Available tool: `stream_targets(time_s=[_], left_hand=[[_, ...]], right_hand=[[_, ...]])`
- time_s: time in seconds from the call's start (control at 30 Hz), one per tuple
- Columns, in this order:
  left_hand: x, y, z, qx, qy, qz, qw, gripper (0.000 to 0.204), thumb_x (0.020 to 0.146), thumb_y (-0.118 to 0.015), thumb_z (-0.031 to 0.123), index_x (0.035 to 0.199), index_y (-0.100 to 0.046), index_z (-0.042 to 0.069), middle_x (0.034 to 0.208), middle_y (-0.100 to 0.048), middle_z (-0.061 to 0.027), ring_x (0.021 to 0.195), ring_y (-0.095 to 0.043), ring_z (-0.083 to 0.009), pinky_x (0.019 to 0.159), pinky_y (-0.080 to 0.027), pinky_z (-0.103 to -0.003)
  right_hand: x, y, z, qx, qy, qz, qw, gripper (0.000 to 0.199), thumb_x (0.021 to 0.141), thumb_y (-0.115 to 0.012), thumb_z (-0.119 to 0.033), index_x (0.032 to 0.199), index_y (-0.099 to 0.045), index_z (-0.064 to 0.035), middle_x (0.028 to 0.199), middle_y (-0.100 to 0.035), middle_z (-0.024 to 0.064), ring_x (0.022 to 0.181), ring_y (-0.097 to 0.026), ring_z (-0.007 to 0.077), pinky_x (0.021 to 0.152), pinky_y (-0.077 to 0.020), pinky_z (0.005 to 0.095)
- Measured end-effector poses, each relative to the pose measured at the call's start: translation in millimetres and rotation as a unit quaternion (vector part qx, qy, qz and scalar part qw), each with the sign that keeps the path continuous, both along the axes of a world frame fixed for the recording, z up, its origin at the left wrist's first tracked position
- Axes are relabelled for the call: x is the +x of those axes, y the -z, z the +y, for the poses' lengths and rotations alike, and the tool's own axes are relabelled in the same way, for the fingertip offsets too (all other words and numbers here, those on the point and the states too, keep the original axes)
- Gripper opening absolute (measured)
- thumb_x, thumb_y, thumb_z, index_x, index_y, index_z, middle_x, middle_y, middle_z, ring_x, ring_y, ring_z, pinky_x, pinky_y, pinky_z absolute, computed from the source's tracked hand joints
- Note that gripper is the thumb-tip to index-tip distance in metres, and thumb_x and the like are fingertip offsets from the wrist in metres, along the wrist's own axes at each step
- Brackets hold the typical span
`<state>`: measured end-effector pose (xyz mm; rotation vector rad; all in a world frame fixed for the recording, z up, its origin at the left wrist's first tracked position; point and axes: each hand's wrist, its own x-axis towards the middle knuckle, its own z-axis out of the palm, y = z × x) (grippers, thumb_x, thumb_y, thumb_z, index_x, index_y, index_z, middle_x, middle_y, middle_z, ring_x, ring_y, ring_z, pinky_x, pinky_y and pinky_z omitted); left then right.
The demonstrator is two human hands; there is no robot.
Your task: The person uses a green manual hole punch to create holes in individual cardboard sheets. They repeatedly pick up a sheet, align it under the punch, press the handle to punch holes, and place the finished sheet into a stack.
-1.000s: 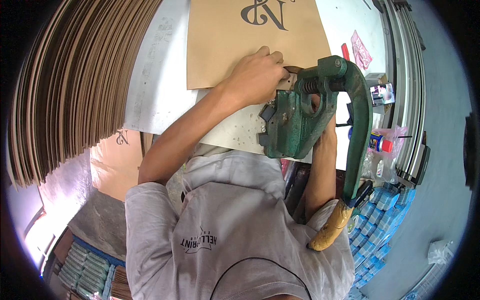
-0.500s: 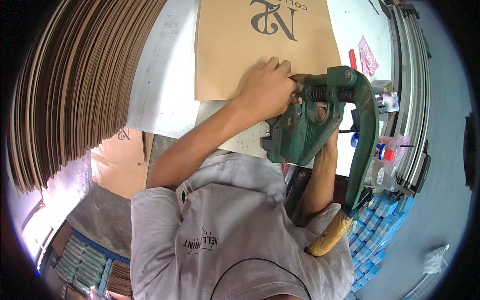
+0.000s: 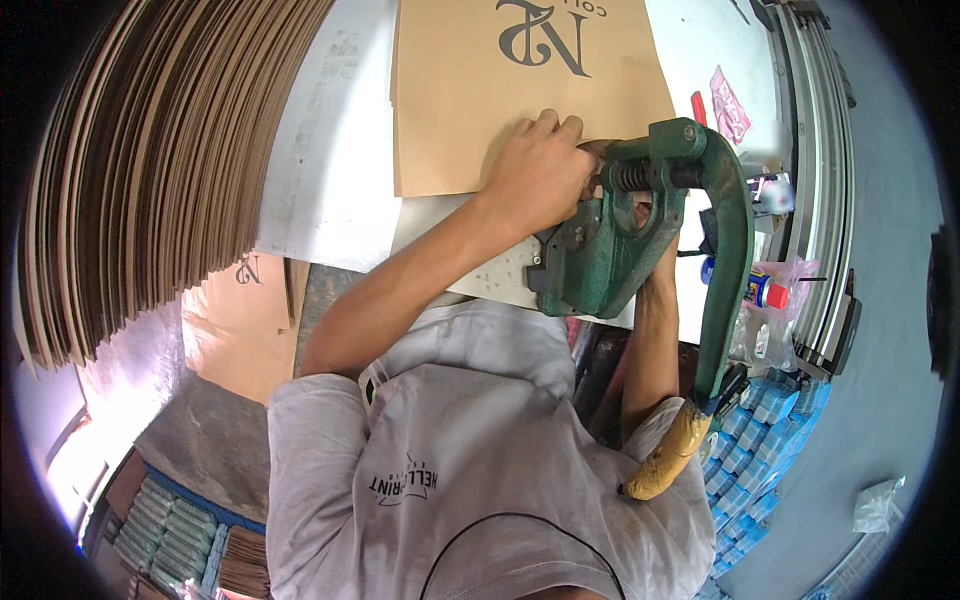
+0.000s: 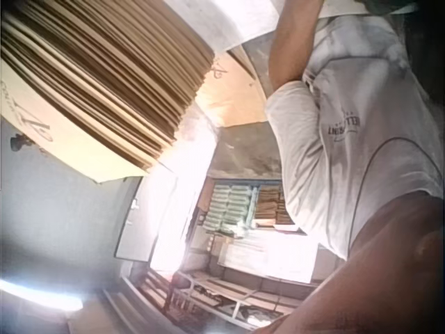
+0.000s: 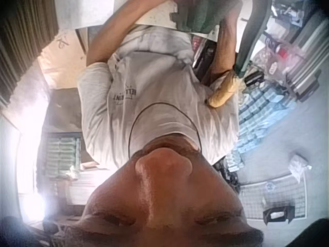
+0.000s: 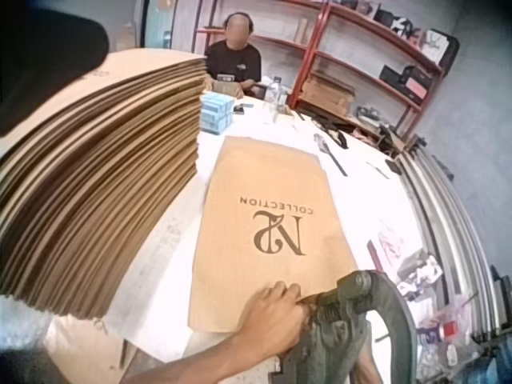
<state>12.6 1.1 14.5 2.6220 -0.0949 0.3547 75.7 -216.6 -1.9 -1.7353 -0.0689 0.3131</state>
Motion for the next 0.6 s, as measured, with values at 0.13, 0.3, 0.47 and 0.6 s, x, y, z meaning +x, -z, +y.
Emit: stream_targets(time_s=[0.13,0.3,0.47,0.6], left_hand=[[1,1,0,0.005,0.004,-0.007,1.000,0.022,0.080,-0.080,0.022,0.099,-0.083,0.012,0.102,-0.065,-0.0094,0.103,-0.063,-0.0294,0.089,-0.055,-0.043],[2,3,1,0.006,-0.009,-0.010,1.000,0.018,0.079,-0.079,0.021,0.095,-0.083,0.012,0.102,-0.065,-0.0099,0.103,-0.063,-0.0302,0.089,-0.055,-0.044],[1,1,-1,-0.010,-0.007,-0.015,1.000,0.020,0.078,-0.081,0.021,0.095,-0.083,0.011,0.102,-0.065,-0.0106,0.104,-0.063,-0.0312,0.090,-0.055,-0.044],[0,2,-6,-0.012,0.020,-0.006,1.000,0.026,0.077,-0.083,0.024,0.099,-0.082,0.010,0.105,-0.065,-0.0108,0.104,-0.062,-0.0320,0.092,-0.054,-0.044]], right_hand=[[2,11,-8,-0.019,-0.005,-0.020,1.000,0.013,0.094,-0.073,-0.013,0.095,-0.075,0.0004,0.082,-0.070,0.0025,0.069,-0.063,0.0113,0.058,-0.0482,0.0295],[5,-75,-33,-0.296,-0.031,-0.012,0.955,0.033,0.093,-0.074,-0.017,0.121,-0.073,0.0015,0.101,-0.076,0.0128,0.082,-0.069,0.0125,0.074,-0.0546,0.0266],[-96,-178,-65,-0.180,-0.118,-0.442,0.871,0.065,0.101,-0.059,-0.052,0.144,-0.059,-0.0024,0.146,-0.056,0.0305,0.140,-0.051,0.0426,0.115,-0.0423,0.0509],[-116,-70,-39,-0.180,-0.321,-0.551,0.749,0.052,0.098,-0.055,-0.043,0.134,-0.067,-0.0074,0.146,-0.059,0.0258,0.139,-0.048,0.0507,0.111,-0.0376,0.0616]])
